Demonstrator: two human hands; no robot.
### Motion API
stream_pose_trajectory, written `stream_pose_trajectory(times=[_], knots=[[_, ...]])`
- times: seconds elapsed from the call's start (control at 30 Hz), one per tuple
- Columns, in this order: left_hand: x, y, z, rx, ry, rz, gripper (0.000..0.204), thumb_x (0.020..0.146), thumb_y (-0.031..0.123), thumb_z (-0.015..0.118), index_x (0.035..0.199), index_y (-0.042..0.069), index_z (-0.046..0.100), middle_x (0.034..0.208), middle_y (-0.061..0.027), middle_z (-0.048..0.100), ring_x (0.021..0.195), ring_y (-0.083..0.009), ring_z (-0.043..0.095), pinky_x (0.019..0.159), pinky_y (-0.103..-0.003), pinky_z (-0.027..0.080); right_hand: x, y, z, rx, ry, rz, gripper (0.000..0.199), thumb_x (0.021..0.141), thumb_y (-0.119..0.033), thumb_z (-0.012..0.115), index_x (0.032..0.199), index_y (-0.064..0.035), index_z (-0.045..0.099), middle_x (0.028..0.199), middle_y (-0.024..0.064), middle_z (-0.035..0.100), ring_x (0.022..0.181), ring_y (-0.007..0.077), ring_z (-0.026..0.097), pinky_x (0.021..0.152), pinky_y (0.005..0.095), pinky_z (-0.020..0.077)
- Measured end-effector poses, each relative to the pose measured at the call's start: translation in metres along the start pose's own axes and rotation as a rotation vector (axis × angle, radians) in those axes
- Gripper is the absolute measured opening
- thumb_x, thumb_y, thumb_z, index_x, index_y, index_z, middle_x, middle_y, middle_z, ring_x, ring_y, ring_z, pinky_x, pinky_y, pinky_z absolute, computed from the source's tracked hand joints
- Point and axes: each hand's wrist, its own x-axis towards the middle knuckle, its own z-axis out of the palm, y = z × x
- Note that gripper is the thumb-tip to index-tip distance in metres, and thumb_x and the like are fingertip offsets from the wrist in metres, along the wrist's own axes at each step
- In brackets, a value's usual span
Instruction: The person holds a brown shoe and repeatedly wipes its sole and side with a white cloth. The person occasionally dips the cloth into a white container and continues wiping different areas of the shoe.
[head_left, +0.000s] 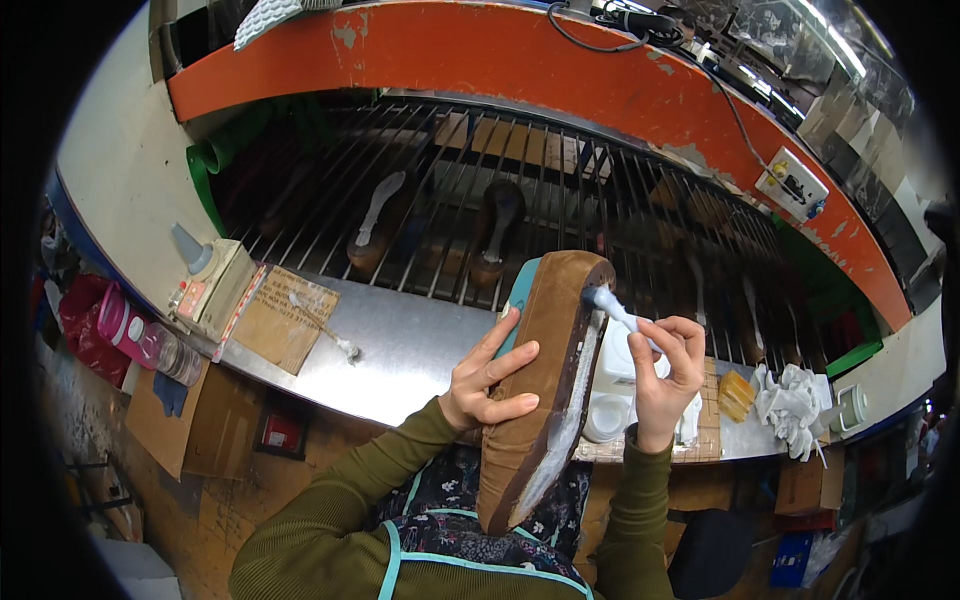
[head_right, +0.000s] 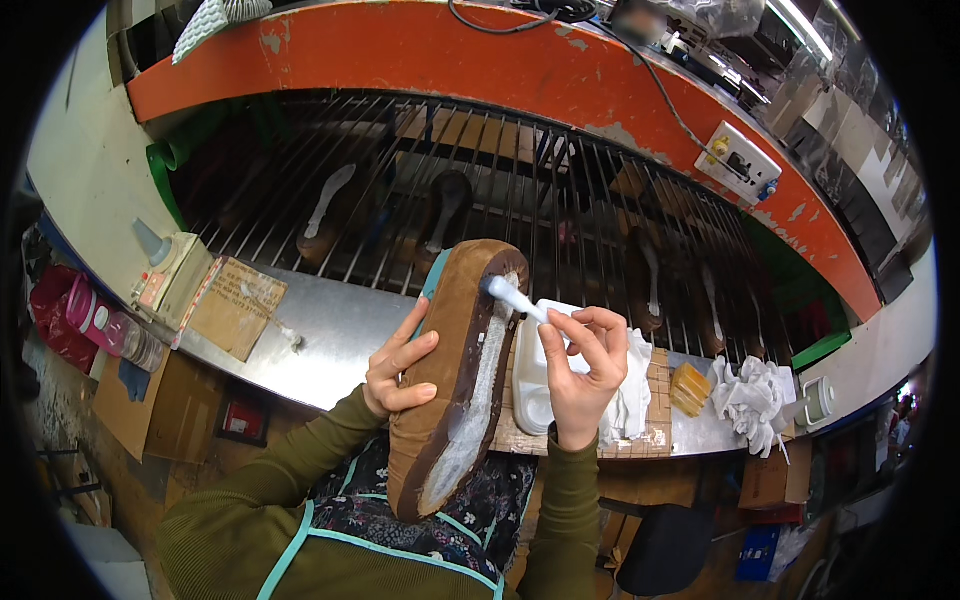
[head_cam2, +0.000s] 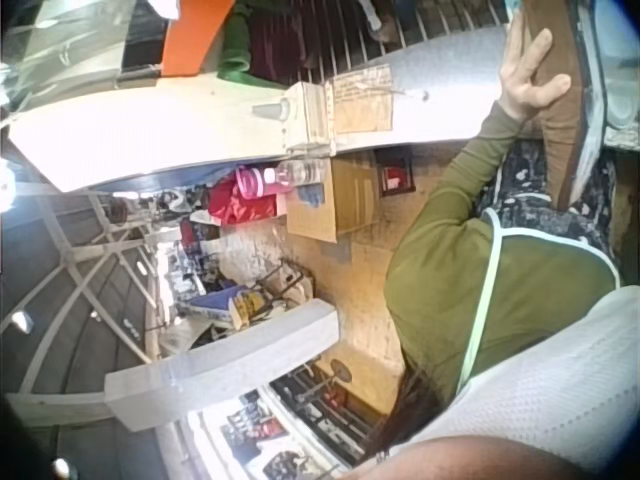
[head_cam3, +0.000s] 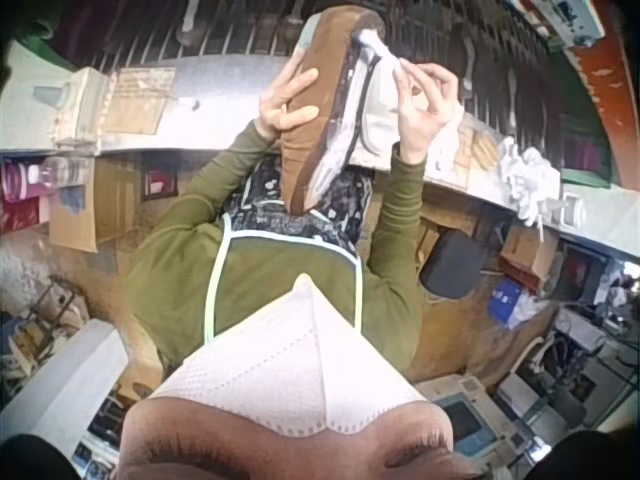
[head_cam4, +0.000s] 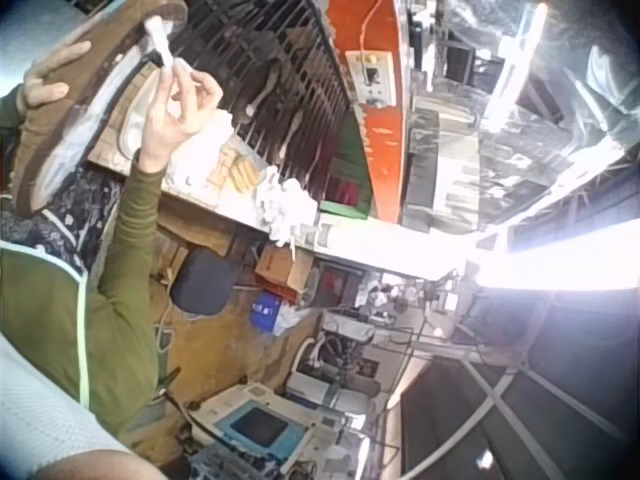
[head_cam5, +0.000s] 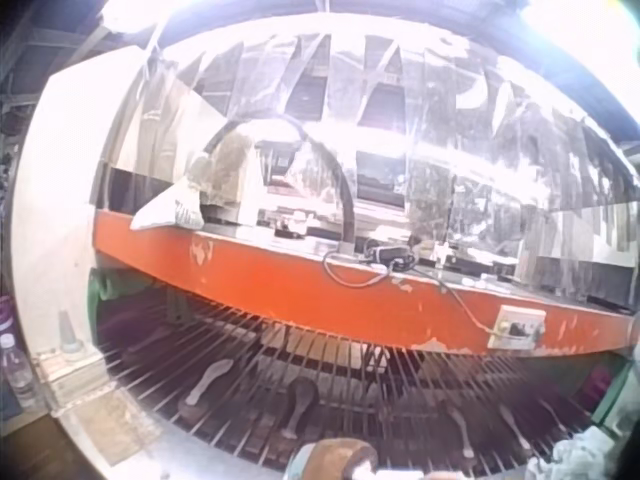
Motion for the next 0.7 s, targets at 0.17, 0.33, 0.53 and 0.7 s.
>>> stream_pose_trajectory(times=[0.17, 0.33, 0.53, 0.7], knots=[[0.002, -0.001, -0.002, -0.003, -0.009, -0.021, 0.036, 0.079, 0.012, 0.068, 0.108, 0.024, 0.051, 0.133, -0.0176, 0.051, 0.123, -0.0534, 0.044, 0.098, -0.056, 0.046, -0.014, 0.003, -0.012, 0.030, -0.136, 0.068, 0.018, 0.075, -0.002, 0.076, 0.093, -0.0040, 0.074, 0.090, 0.0043, 0.055, 0.069, 0.0103, 0.051, 0.054, 0.0224, 0.0384], [0.004, -0.004, -0.004, 0.039, -0.019, -0.033, 0.038, 0.077, 0.010, 0.071, 0.107, 0.023, 0.052, 0.132, -0.0179, 0.052, 0.121, -0.0534, 0.046, 0.097, -0.054, 0.048, -0.032, -0.003, -0.019, 0.050, -0.194, 0.137, 0.018, 0.074, -0.002, 0.077, 0.092, -0.0052, 0.075, 0.088, 0.0036, 0.056, 0.071, 0.0108, 0.052, 0.055, 0.0229, 0.0391], [0.004, -0.013, -0.001, 0.106, -0.008, -0.021, 0.038, 0.078, 0.012, 0.071, 0.109, 0.023, 0.052, 0.133, -0.0177, 0.052, 0.120, -0.0533, 0.046, 0.096, -0.053, 0.049, -0.053, -0.009, -0.024, 0.086, -0.233, 0.231, 0.017, 0.074, -0.002, 0.077, 0.090, -0.0043, 0.074, 0.088, 0.0034, 0.056, 0.072, 0.0105, 0.052, 0.056, 0.0227, 0.0400], [0.002, -0.018, 0.002, 0.117, 0.014, -0.050, 0.039, 0.078, 0.015, 0.073, 0.110, 0.023, 0.052, 0.132, -0.0181, 0.052, 0.120, -0.0520, 0.047, 0.097, -0.053, 0.049, -0.069, -0.014, -0.024, 0.115, -0.234, 0.271, 0.017, 0.074, -0.002, 0.077, 0.091, -0.0034, 0.074, 0.089, 0.0035, 0.055, 0.073, 0.0108, 0.053, 0.058, 0.0231, 0.0410]])
